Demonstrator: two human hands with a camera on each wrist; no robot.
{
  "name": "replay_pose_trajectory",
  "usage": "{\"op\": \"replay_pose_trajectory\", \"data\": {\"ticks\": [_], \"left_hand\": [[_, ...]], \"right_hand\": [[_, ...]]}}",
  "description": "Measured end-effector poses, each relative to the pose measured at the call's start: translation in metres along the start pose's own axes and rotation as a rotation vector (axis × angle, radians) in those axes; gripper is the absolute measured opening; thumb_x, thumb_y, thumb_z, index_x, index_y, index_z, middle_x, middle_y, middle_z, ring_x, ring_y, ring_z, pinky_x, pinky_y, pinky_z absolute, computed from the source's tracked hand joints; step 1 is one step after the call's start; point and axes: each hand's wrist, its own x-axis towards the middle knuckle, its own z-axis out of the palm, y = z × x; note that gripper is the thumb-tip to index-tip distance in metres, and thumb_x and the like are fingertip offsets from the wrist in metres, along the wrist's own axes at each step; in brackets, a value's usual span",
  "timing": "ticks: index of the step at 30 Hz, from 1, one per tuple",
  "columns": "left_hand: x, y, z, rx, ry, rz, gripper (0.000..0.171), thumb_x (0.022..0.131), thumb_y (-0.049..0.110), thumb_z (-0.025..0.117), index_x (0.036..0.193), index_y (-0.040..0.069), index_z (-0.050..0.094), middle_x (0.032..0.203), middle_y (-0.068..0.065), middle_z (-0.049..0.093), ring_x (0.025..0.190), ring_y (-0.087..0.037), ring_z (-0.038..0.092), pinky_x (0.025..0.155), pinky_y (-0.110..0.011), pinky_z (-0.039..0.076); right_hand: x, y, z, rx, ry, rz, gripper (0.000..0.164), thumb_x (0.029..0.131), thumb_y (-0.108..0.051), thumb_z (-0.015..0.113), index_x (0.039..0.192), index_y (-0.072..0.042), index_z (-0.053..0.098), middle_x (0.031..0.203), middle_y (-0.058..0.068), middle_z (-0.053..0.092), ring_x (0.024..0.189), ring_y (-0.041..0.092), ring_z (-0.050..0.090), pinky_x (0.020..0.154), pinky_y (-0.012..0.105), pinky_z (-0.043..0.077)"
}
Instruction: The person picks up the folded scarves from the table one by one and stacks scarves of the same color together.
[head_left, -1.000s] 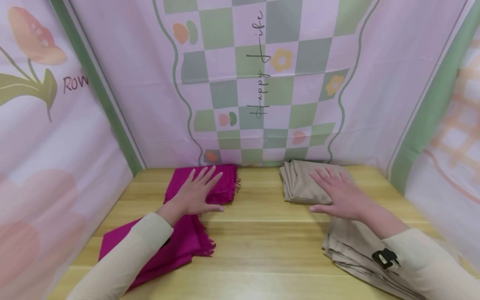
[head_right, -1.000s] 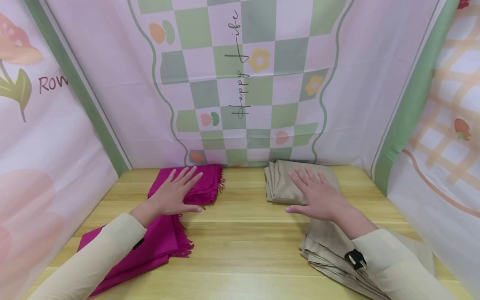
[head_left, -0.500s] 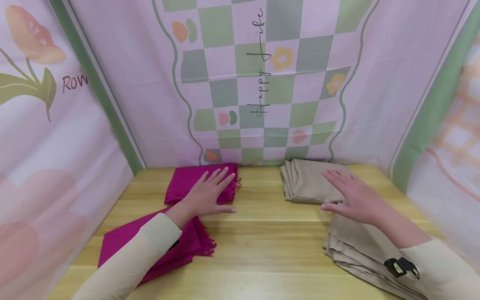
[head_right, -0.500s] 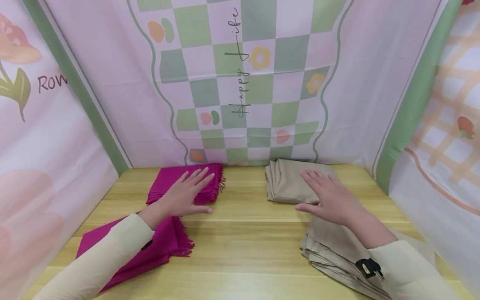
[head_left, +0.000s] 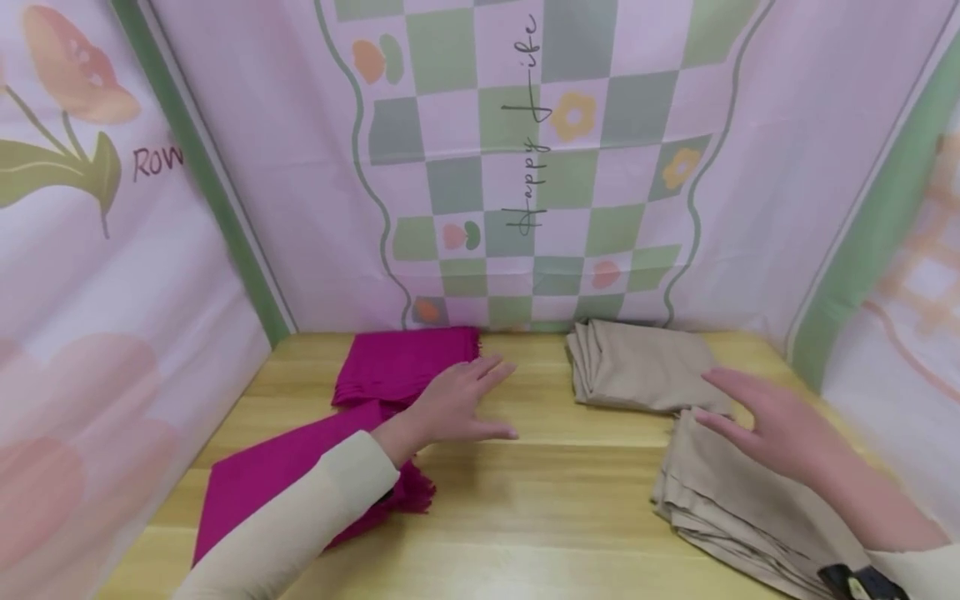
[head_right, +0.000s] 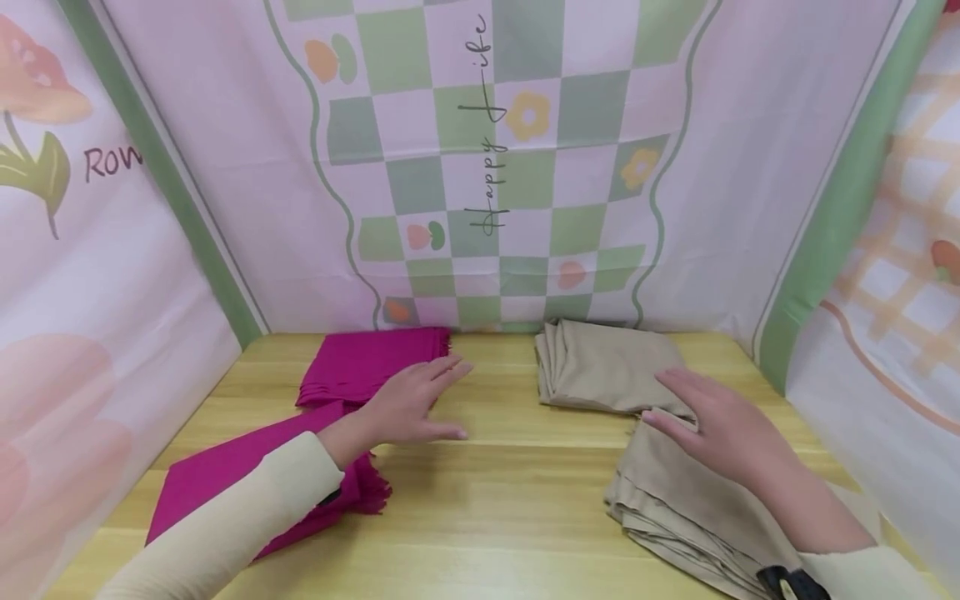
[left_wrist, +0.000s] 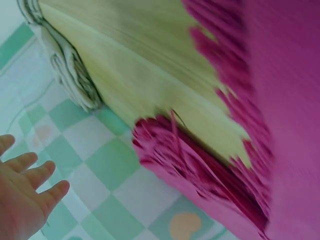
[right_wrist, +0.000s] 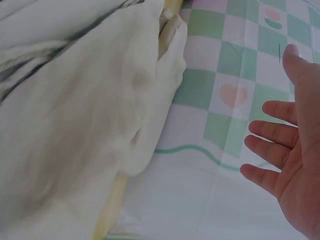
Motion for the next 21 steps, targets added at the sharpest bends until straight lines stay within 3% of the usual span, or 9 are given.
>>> {"op": "replay_pose_trajectory", "data": {"ticks": [6, 13, 14, 16, 19, 21], "left_hand": [[0.01, 0.027, 0.01, -0.148, -0.039, -0.014, 0.089, 0.084, 0.063, 0.063, 0.151, 0.013, 0.033, 0.151, -0.01, 0.037, 0.134, -0.025, 0.04, 0.107, -0.039, 0.036], [0.025, 0.053, 0.027, -0.168, -0.066, 0.019, 0.087, 0.085, 0.067, 0.059, 0.151, 0.016, 0.035, 0.15, -0.004, 0.039, 0.134, -0.017, 0.04, 0.107, -0.03, 0.035], [0.027, 0.057, 0.028, -0.172, -0.071, 0.018, 0.087, 0.085, 0.067, 0.059, 0.151, 0.017, 0.035, 0.15, -0.003, 0.04, 0.134, -0.016, 0.04, 0.107, -0.029, 0.035], [0.031, 0.065, 0.031, -0.189, -0.082, 0.013, 0.087, 0.085, 0.067, 0.058, 0.151, 0.017, 0.034, 0.15, -0.002, 0.04, 0.134, -0.016, 0.04, 0.106, -0.029, 0.035], [0.039, 0.076, 0.036, -0.232, -0.097, 0.003, 0.086, 0.085, 0.068, 0.057, 0.152, 0.017, 0.033, 0.15, -0.002, 0.039, 0.133, -0.015, 0.041, 0.106, -0.028, 0.035], [0.045, 0.083, 0.039, -0.266, -0.113, -0.013, 0.086, 0.086, 0.068, 0.056, 0.152, 0.018, 0.033, 0.151, -0.002, 0.038, 0.134, -0.014, 0.039, 0.106, -0.029, 0.035]], "right_hand": [[-0.027, 0.008, -0.006, 0.004, 0.045, 0.088, 0.055, 0.086, -0.029, 0.075, 0.126, 0.005, 0.057, 0.122, 0.029, 0.058, 0.107, 0.051, 0.053, 0.086, 0.064, 0.039], [-0.054, 0.02, -0.013, -0.029, 0.027, 0.208, 0.054, 0.088, -0.033, 0.072, 0.125, 0.004, 0.057, 0.119, 0.033, 0.057, 0.096, 0.056, 0.055, 0.076, 0.065, 0.041], [-0.058, 0.022, -0.014, -0.035, 0.031, 0.214, 0.054, 0.088, -0.032, 0.072, 0.124, 0.004, 0.058, 0.119, 0.033, 0.058, 0.091, 0.053, 0.058, 0.075, 0.064, 0.041], [-0.064, 0.024, -0.016, -0.041, 0.029, 0.227, 0.054, 0.088, -0.032, 0.072, 0.124, 0.005, 0.058, 0.116, 0.033, 0.059, 0.073, 0.034, 0.064, 0.071, 0.063, 0.042], [-0.075, 0.027, -0.021, -0.063, 0.037, 0.251, 0.054, 0.087, -0.032, 0.073, 0.121, 0.007, 0.06, 0.098, 0.028, 0.065, 0.05, 0.009, 0.049, 0.062, 0.059, 0.044], [-0.08, 0.029, -0.024, -0.07, 0.034, 0.285, 0.055, 0.087, -0.034, 0.073, 0.119, 0.009, 0.06, 0.095, 0.031, 0.065, 0.046, 0.008, 0.046, 0.06, 0.06, 0.044]]}}
